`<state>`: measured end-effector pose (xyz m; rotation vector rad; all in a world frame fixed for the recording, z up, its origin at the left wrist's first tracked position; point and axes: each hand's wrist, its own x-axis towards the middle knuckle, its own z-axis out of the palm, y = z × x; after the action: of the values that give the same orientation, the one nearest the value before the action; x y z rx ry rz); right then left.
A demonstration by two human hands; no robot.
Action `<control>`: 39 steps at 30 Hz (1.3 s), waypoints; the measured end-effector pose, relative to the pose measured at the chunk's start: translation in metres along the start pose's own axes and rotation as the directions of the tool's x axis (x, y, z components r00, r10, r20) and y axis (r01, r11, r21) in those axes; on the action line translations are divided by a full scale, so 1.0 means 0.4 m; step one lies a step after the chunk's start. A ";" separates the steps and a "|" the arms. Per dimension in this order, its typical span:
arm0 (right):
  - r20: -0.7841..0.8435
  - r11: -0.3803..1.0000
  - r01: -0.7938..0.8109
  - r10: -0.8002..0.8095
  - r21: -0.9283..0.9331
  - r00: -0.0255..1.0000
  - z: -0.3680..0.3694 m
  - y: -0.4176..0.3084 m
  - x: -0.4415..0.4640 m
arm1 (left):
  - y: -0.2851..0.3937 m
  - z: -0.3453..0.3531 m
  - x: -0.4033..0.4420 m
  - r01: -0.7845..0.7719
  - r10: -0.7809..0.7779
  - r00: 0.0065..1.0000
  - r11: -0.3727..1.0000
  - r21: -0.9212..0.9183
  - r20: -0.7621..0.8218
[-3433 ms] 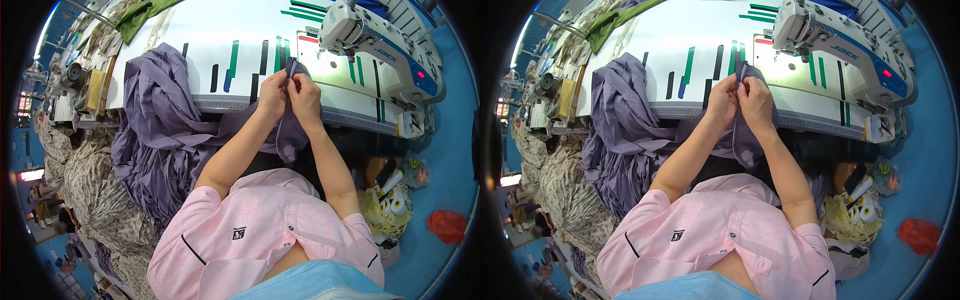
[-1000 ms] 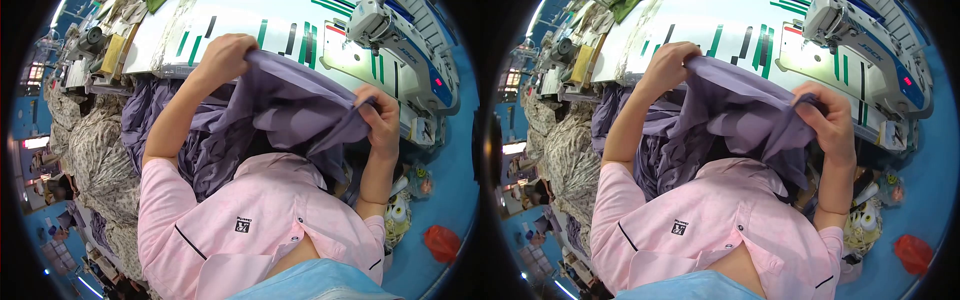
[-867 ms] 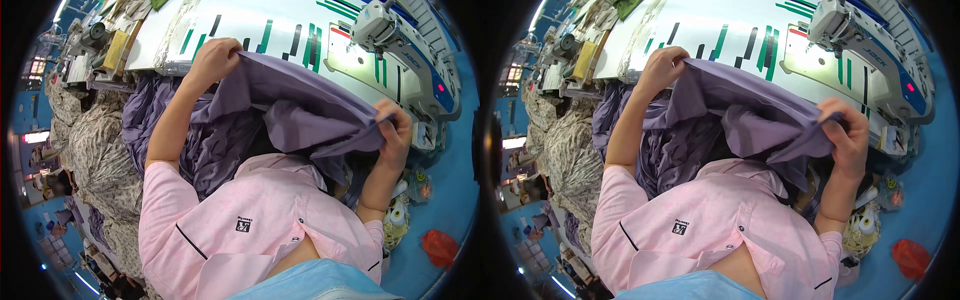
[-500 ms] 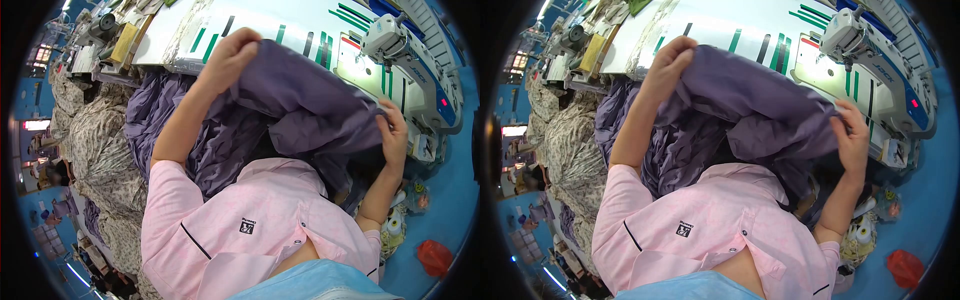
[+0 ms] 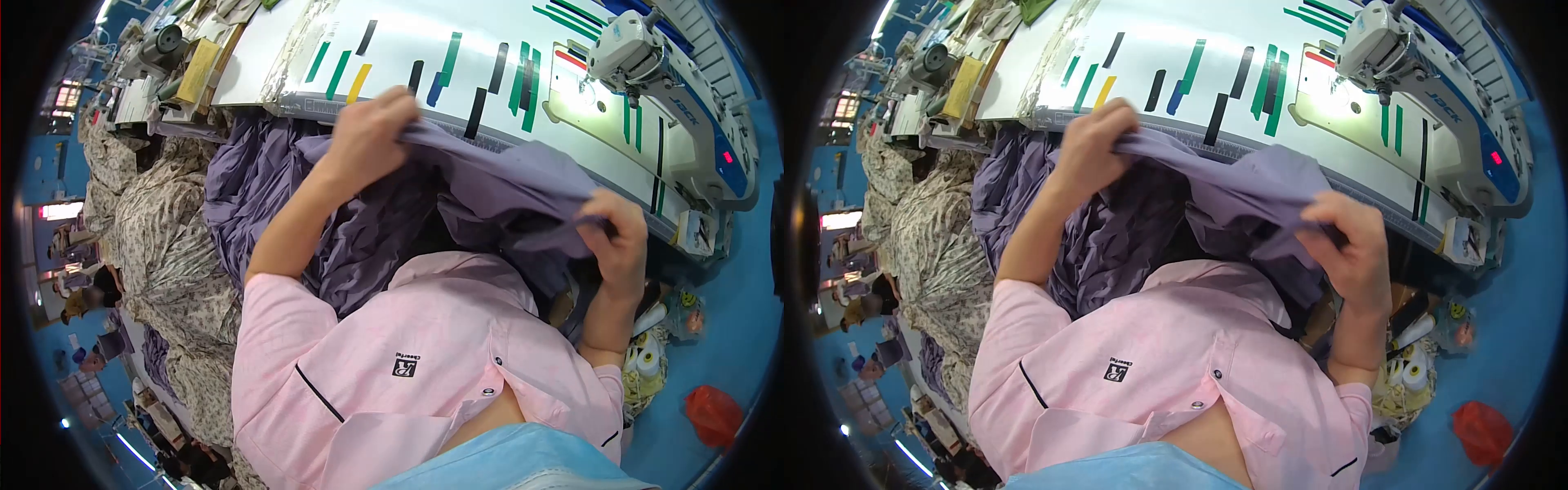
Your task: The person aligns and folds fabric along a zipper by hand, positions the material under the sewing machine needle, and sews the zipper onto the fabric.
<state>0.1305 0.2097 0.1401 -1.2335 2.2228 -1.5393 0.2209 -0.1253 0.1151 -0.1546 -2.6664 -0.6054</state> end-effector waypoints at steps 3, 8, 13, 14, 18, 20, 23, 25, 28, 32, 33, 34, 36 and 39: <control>-0.062 0.980 -0.102 0.093 -0.171 0.994 -0.025 -0.040 -0.055 | -0.100 -0.053 -0.089 0.212 -0.203 0.965 0.977 0.039 -0.169; -0.268 0.961 -0.030 -0.047 -0.275 0.962 -0.050 -0.071 -0.209 | -0.199 -0.167 -0.221 0.455 -0.467 0.849 0.884 -0.109 -0.245; -0.241 0.928 0.004 -0.101 -0.373 0.965 -0.212 0.068 -0.225 | -0.193 -0.314 -0.239 0.479 -0.575 0.797 0.788 -0.387 -0.184; -0.478 0.845 -0.170 -0.112 -0.507 0.871 -0.187 0.050 -0.220 | -0.185 -0.339 -0.226 0.497 -0.596 0.780 0.776 -0.389 -0.191; -0.643 0.973 -0.159 0.229 0.166 0.731 -0.302 0.168 -0.236 | -0.323 -0.353 -0.094 0.451 -0.442 0.889 0.890 0.063 -0.116; -0.557 0.895 -0.199 0.409 0.400 0.723 -0.285 0.240 -0.153 | -0.431 -0.300 -0.012 0.408 -0.418 0.908 0.899 0.161 0.032; -0.344 0.872 -0.330 0.454 0.362 0.822 -0.252 0.395 -0.077 | -0.591 -0.133 0.111 0.321 -0.330 0.944 0.927 0.195 0.017; -0.374 0.881 -0.434 0.473 0.189 0.798 -0.206 0.466 -0.035 | -0.633 0.000 0.149 0.403 -0.397 0.915 0.895 0.192 -0.069; -0.391 0.821 -0.569 0.543 0.059 0.743 -0.164 0.503 -0.011 | -0.647 0.116 0.171 0.497 -0.469 0.867 0.840 0.219 -0.168; -0.375 0.802 -0.573 0.589 0.166 0.716 -0.154 0.528 -0.036 | -0.666 0.146 0.182 0.525 -0.506 0.843 0.848 0.073 -0.185; -0.362 0.797 -0.567 0.601 0.208 0.712 -0.157 0.525 -0.038 | -0.668 0.146 0.182 0.528 -0.510 0.840 0.847 0.063 -0.187; -0.349 0.789 -0.561 0.615 0.251 0.707 -0.159 0.523 -0.041 | -0.669 0.145 0.180 0.532 -0.515 0.837 0.845 0.055 -0.187; -0.350 0.788 -0.567 0.615 0.239 0.707 -0.160 0.522 -0.037 | -0.672 0.145 0.176 0.532 -0.507 0.836 0.843 0.083 -0.208; -0.333 0.792 -0.561 0.611 0.242 0.719 -0.166 0.527 -0.042 | -0.673 0.150 0.167 0.518 -0.471 0.846 0.835 0.184 -0.249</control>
<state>-0.0070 0.2943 -0.0120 -0.1094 2.3562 -1.6974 0.0868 -0.3403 -0.0127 0.6600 -2.5544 -0.4024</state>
